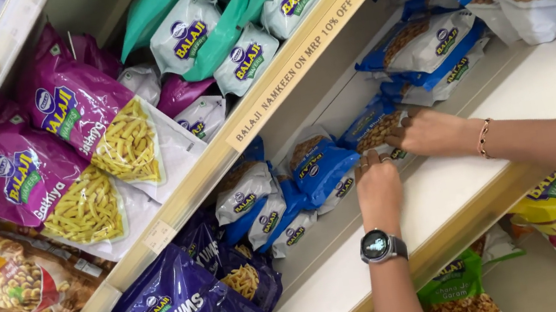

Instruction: Picking up multiple bags of snacks from a store shelf and placing them into a shopping cart.

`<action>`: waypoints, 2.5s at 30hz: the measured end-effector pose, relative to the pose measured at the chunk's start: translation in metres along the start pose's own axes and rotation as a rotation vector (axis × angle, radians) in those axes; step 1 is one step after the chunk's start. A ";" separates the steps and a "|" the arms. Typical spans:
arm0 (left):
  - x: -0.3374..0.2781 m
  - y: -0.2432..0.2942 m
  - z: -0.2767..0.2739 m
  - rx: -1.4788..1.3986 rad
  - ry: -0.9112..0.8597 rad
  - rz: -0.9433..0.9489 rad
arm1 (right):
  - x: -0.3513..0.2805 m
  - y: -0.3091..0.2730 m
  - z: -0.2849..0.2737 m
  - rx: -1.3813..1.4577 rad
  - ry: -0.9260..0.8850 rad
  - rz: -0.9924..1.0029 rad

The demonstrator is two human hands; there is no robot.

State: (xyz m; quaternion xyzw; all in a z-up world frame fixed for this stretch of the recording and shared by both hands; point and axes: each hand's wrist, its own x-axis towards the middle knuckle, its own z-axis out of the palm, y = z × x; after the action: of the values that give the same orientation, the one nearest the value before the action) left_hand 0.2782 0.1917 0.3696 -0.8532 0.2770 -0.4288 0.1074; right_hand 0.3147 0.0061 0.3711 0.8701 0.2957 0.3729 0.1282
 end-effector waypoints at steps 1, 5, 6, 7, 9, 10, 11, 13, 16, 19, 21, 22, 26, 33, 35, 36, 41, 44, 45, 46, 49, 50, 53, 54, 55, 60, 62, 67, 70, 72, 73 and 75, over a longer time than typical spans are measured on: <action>-0.001 0.002 -0.007 -0.019 -0.015 -0.011 | -0.003 -0.001 -0.011 0.014 -0.066 -0.004; -0.009 0.008 -0.021 0.015 -0.092 -0.043 | -0.019 -0.009 -0.030 0.067 -0.088 -0.056; -0.014 0.011 -0.024 0.010 -0.094 -0.046 | -0.027 -0.010 -0.034 0.067 -0.094 -0.058; -0.018 0.014 -0.026 -0.011 -0.067 -0.042 | -0.035 -0.011 -0.038 0.102 0.020 -0.075; -0.028 0.021 -0.044 -0.027 -0.041 -0.036 | -0.051 -0.014 -0.046 0.140 0.137 -0.091; -0.033 0.026 -0.058 -0.062 -0.006 0.000 | -0.060 -0.015 -0.050 0.197 0.174 -0.079; -0.037 0.031 -0.072 -0.097 0.029 0.036 | -0.070 -0.016 -0.054 0.254 0.212 -0.066; -0.041 0.039 -0.110 -0.207 0.029 0.046 | -0.091 -0.015 -0.082 0.309 0.203 -0.052; -0.041 0.044 -0.143 -0.451 -0.083 -0.087 | -0.113 -0.013 -0.121 0.565 0.139 0.076; -0.044 0.038 -0.120 -0.731 -0.215 -0.441 | -0.115 0.000 -0.131 0.886 0.007 0.382; -0.049 0.032 -0.081 -0.874 -0.241 -0.654 | -0.111 0.011 -0.101 1.005 -0.074 0.580; -0.052 0.029 -0.056 -0.832 0.012 -0.559 | -0.109 0.016 -0.074 1.008 -0.093 0.631; -0.035 0.032 -0.042 -1.155 -0.178 -0.854 | -0.101 0.017 -0.027 1.059 -0.088 0.642; -0.041 0.039 -0.032 -1.426 -0.045 -0.715 | -0.094 -0.001 -0.055 0.972 -0.171 0.678; -0.040 0.041 -0.048 -1.649 -0.028 -0.709 | -0.100 0.002 -0.050 1.302 -0.052 0.572; -0.042 0.040 -0.052 -1.646 -0.026 -0.710 | -0.102 0.003 -0.052 1.304 -0.051 0.569; -0.038 0.047 -0.084 -1.606 0.112 -0.499 | -0.113 0.007 -0.078 1.546 0.072 0.462; -0.040 0.053 -0.097 -1.609 0.226 -0.385 | -0.123 0.002 -0.070 1.579 0.223 0.407; -0.041 0.055 -0.102 -1.605 0.230 -0.379 | -0.127 0.002 -0.061 1.577 0.230 0.402; -0.041 0.058 -0.107 -1.620 0.273 -0.371 | -0.131 0.002 -0.052 1.594 0.290 0.371; -0.043 0.061 -0.111 -1.612 0.373 -0.352 | -0.135 0.006 -0.041 1.686 0.297 0.305; -0.046 0.062 -0.111 -1.589 0.424 -0.346 | -0.136 0.005 -0.039 1.765 0.239 0.275; -0.052 0.057 -0.095 -1.779 0.300 -0.451 | -0.126 -0.002 -0.088 1.862 0.119 0.289; -0.053 0.057 -0.094 -1.778 0.303 -0.452 | -0.125 -0.002 -0.095 1.861 0.117 0.287; -0.055 0.057 -0.093 -1.759 0.151 -0.475 | -0.124 -0.002 -0.103 1.841 0.103 0.336; -0.055 0.062 -0.108 -1.802 -0.034 -0.564 | -0.125 -0.002 -0.098 1.830 0.026 0.449; -0.057 0.063 -0.109 -1.813 -0.016 -0.497 | -0.128 0.000 -0.084 1.796 -0.003 0.458; -0.061 0.065 -0.106 -1.811 0.002 -0.473 | -0.127 -0.001 -0.086 1.763 -0.029 0.456; -0.063 0.066 -0.101 -1.780 0.014 -0.477 | -0.128 -0.002 -0.081 1.764 -0.005 0.441; -0.064 0.066 -0.094 -1.756 0.017 -0.477 | -0.129 -0.003 -0.075 1.763 0.017 0.436; -0.065 0.066 -0.090 -1.754 0.058 -0.480 | -0.129 -0.003 -0.071 1.738 0.060 0.416; -0.068 0.069 -0.084 -1.767 0.080 -0.496 | -0.132 -0.006 -0.072 1.715 0.087 0.420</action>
State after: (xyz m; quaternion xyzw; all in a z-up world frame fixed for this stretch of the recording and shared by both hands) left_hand 0.1526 0.1781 0.3458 -0.6445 0.3164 -0.1012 -0.6886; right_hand 0.1872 -0.0694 0.3425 0.6880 0.3121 0.0711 -0.6513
